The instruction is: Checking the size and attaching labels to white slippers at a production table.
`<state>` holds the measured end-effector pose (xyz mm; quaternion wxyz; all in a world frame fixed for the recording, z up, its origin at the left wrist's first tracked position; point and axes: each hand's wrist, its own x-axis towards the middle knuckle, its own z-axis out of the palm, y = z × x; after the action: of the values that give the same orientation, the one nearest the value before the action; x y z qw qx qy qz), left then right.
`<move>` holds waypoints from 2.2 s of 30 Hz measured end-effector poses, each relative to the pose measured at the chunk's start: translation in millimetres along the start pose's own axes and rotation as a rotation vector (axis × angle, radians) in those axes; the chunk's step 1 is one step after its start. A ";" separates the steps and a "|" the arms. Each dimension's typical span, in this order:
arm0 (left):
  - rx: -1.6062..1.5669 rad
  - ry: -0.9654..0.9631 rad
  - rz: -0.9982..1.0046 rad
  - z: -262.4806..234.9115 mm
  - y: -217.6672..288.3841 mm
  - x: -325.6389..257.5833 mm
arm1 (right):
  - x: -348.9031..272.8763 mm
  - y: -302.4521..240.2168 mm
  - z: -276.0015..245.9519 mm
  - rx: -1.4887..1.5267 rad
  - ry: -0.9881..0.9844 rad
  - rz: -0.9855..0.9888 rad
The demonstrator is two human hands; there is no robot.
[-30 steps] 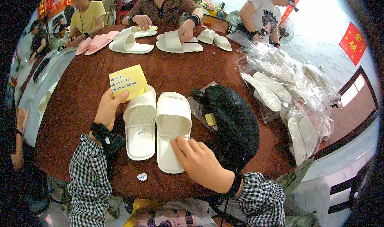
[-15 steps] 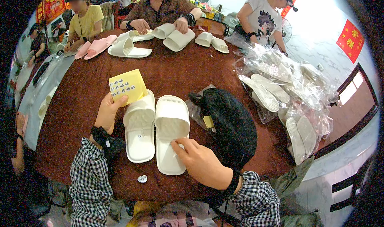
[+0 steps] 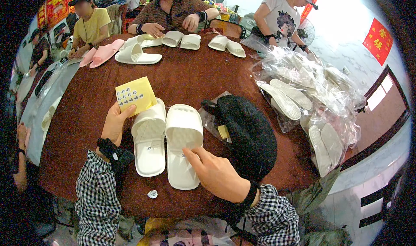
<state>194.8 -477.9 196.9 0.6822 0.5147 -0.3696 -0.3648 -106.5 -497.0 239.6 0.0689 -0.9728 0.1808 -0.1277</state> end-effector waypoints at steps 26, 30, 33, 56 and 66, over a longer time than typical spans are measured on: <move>0.010 -0.002 -0.004 -0.8 0.3 1.8 | 3.9 6.0 -5.3 0.053 -0.067 0.022; -0.023 -0.002 0.000 -0.9 -0.9 1.8 | 2.0 14.6 0.6 0.093 -0.008 -0.020; -0.024 -0.003 0.001 -1.4 0.6 0.5 | 2.9 14.8 -0.7 0.089 -0.017 -0.011; -0.017 -0.015 -0.002 -2.5 -0.4 1.0 | 5.7 22.9 -0.1 0.162 -0.024 -0.041; -0.019 -0.005 -0.001 -1.4 0.0 1.8 | 5.1 7.5 -4.4 0.022 -0.069 -0.018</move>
<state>196.8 -478.9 196.9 0.6860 0.5073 -0.3676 -0.3701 -105.5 -506.2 243.6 0.0847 -0.9774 0.1681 -0.0965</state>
